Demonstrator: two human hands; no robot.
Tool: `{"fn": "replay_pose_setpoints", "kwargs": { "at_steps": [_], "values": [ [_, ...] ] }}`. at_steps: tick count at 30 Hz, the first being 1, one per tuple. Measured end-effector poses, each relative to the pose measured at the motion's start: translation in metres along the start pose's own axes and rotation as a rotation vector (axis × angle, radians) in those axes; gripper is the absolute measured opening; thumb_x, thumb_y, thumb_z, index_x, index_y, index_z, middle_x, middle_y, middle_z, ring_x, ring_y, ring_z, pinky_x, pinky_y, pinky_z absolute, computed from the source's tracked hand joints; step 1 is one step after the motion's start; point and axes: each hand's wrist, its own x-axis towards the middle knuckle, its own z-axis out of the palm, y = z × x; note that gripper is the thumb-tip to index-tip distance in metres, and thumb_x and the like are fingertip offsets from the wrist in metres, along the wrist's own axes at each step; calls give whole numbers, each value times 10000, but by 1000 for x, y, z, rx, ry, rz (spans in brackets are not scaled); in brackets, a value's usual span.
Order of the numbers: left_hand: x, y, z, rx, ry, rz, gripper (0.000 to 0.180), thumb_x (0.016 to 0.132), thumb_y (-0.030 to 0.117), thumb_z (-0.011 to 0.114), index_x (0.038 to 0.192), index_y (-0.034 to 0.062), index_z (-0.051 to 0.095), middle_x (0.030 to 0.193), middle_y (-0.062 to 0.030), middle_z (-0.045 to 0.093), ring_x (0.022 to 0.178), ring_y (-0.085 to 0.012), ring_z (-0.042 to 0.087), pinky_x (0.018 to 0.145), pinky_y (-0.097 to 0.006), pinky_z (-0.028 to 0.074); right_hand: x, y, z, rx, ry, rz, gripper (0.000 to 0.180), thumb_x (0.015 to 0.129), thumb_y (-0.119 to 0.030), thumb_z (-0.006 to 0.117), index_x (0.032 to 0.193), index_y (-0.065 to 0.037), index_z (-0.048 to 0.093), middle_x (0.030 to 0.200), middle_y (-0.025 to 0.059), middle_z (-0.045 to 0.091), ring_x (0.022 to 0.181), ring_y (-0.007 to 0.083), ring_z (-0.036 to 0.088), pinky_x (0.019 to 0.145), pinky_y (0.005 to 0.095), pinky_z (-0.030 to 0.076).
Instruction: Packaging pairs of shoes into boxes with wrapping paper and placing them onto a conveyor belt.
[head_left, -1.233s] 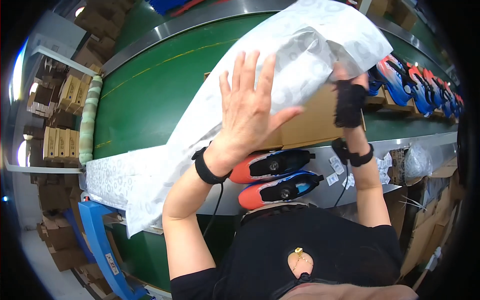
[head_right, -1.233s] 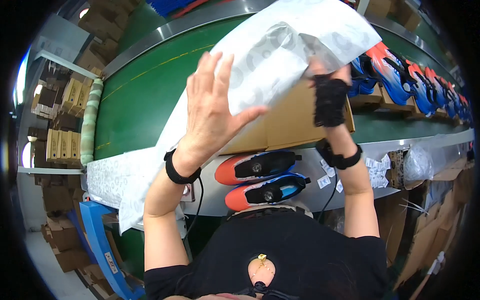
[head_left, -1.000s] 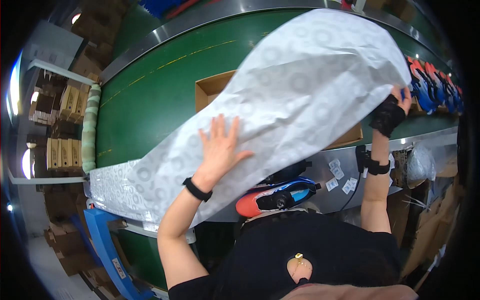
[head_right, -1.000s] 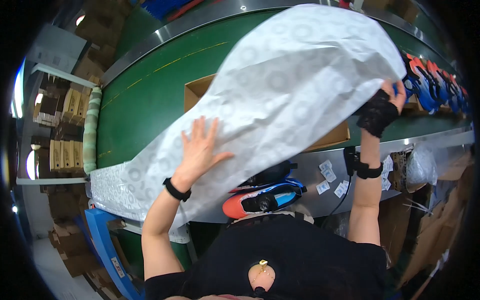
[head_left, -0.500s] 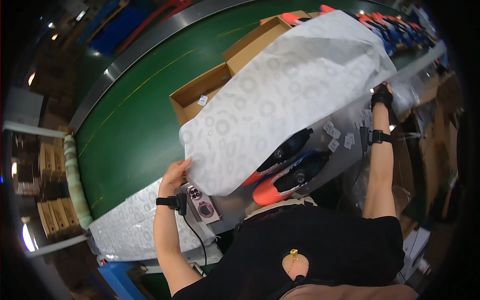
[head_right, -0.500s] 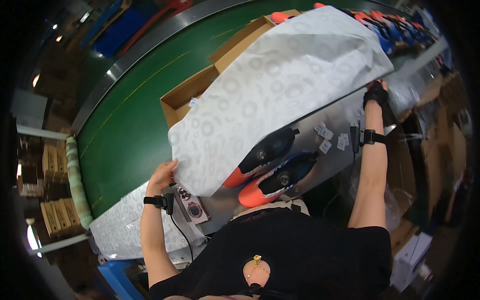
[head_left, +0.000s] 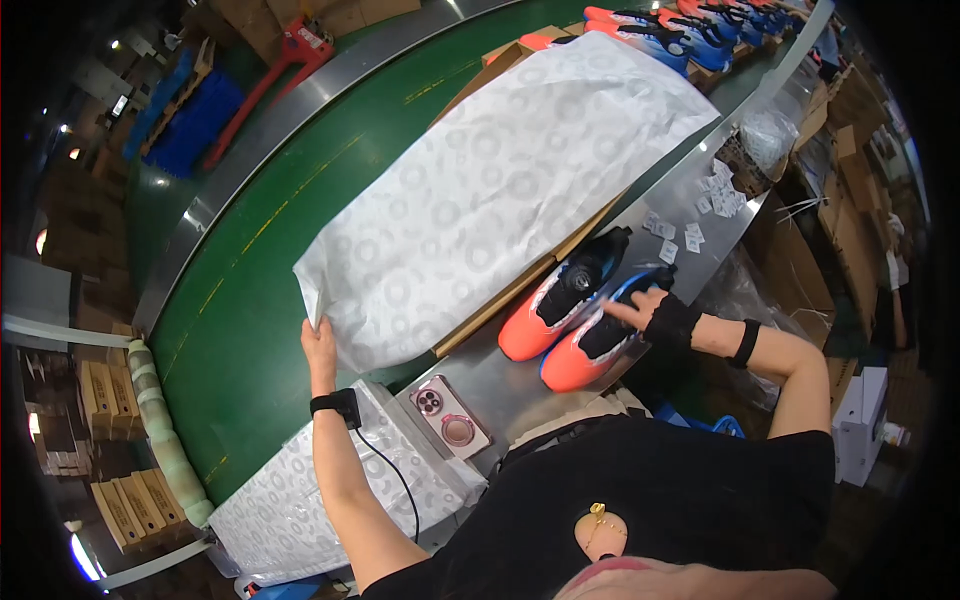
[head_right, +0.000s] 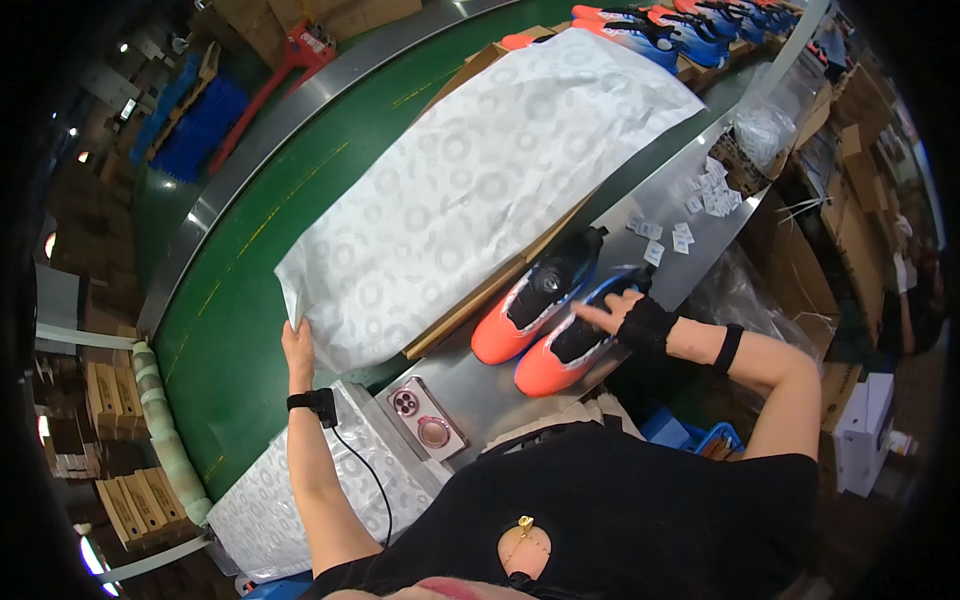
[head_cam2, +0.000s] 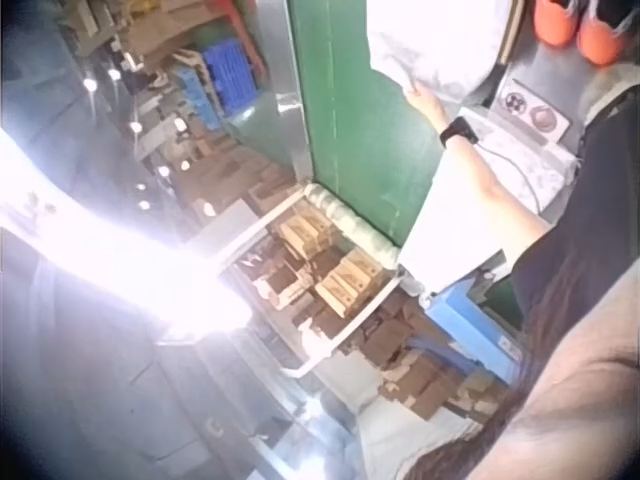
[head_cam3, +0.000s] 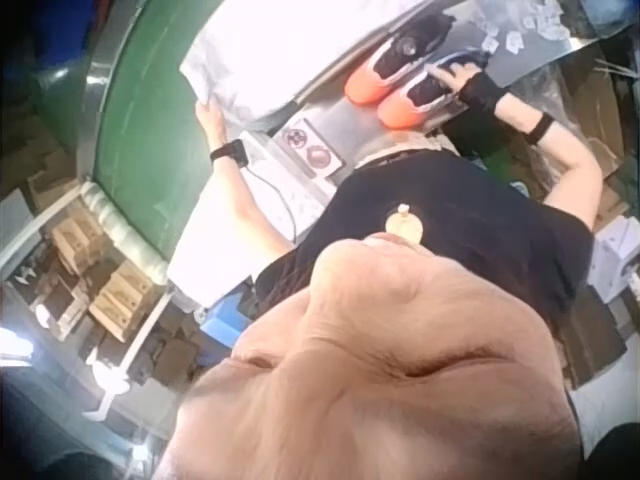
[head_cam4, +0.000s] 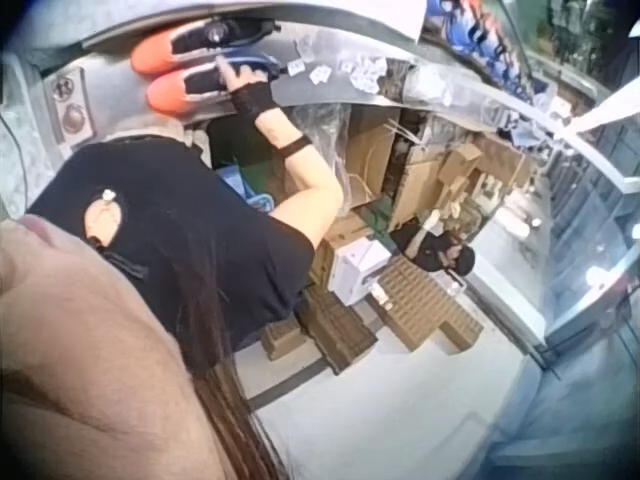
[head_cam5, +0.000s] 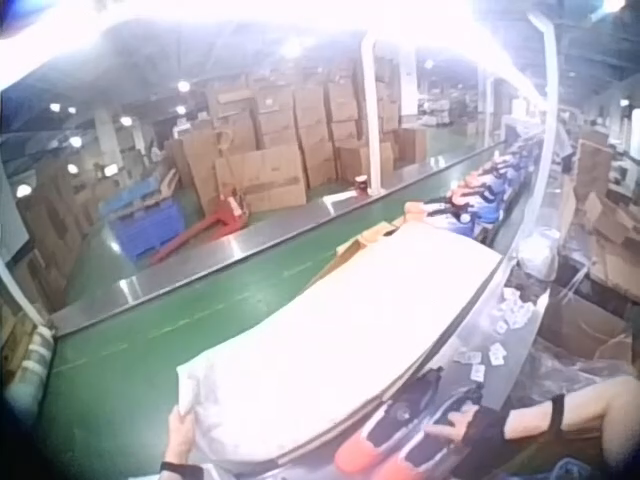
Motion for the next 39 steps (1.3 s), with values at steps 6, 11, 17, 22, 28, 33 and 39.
{"fn": "replay_pose_setpoints", "kwargs": {
  "at_steps": [6, 11, 17, 22, 28, 33, 39],
  "values": [
    [1, -12, -24, 9, -35, -91, 250, 803, 189, 514, 909, -38, 520, 714, -16, 501, 640, -95, 424, 574, -253, 373, 59, -44, -69, 901, 198, -122, 650, 634, -240, 689, 1168, -27, 385, 1000, 163, 560, 883, 279, 578, 795, 343, 449],
    [10, 8, -57, -83, -148, -219, 268, 804, 182, 521, 969, -29, 526, 785, -29, 539, 702, -95, 467, 627, -244, 393, 164, -72, -119, 1684, 291, 346, 698, 633, -253, 703, 1147, 65, 353, 965, 178, 562, 837, 232, 582, 721, 300, 479],
    [18, 119, -23, -737, -406, -228, 275, 851, 95, 477, 1104, -11, 473, 1030, -81, 560, 932, -162, 539, 817, -287, 432, 312, -82, -10, 1090, 212, 411, 594, 648, -229, 651, 1158, -10, 438, 993, 173, 561, 798, 239, 577, 741, 311, 455],
    [7, 132, 88, -989, -526, -335, 219, 878, 242, 478, 996, 57, 485, 1102, -131, 523, 984, -228, 548, 670, -260, 446, 352, -122, 73, 844, 640, -153, 609, 658, -248, 638, 1174, -35, 394, 890, 204, 575, 789, 303, 572, 740, 333, 453],
    [-9, 62, 130, 901, -703, 478, 595, 706, 508, 557, 1153, 122, 485, 1251, -171, 385, 1215, -293, 275, 903, -645, 136, 227, -26, -22, 1241, 767, 377, 533, 709, -202, 610, 1162, -24, 394, 872, 136, 545, 719, 197, 547, 649, 305, 450],
    [-10, 96, 135, 1143, -581, 387, 621, 696, 477, 590, 1147, 66, 477, 1248, -185, 375, 1179, -308, 311, 875, -650, 171, 103, -7, -45, 693, 824, 337, 568, 674, -175, 641, 1164, -40, 387, 981, 156, 485, 807, 272, 531, 722, 350, 448],
    [-48, 133, 137, 149, -890, 228, 648, 703, 372, 653, 1192, 29, 402, 1203, -179, 417, 1070, -304, 440, 844, -418, 373, 61, -3, 10, 444, 303, 221, 748, 587, -269, 715, 1197, -60, 335, 905, 216, 563, 830, 338, 569, 690, 377, 467]
  ]
}}
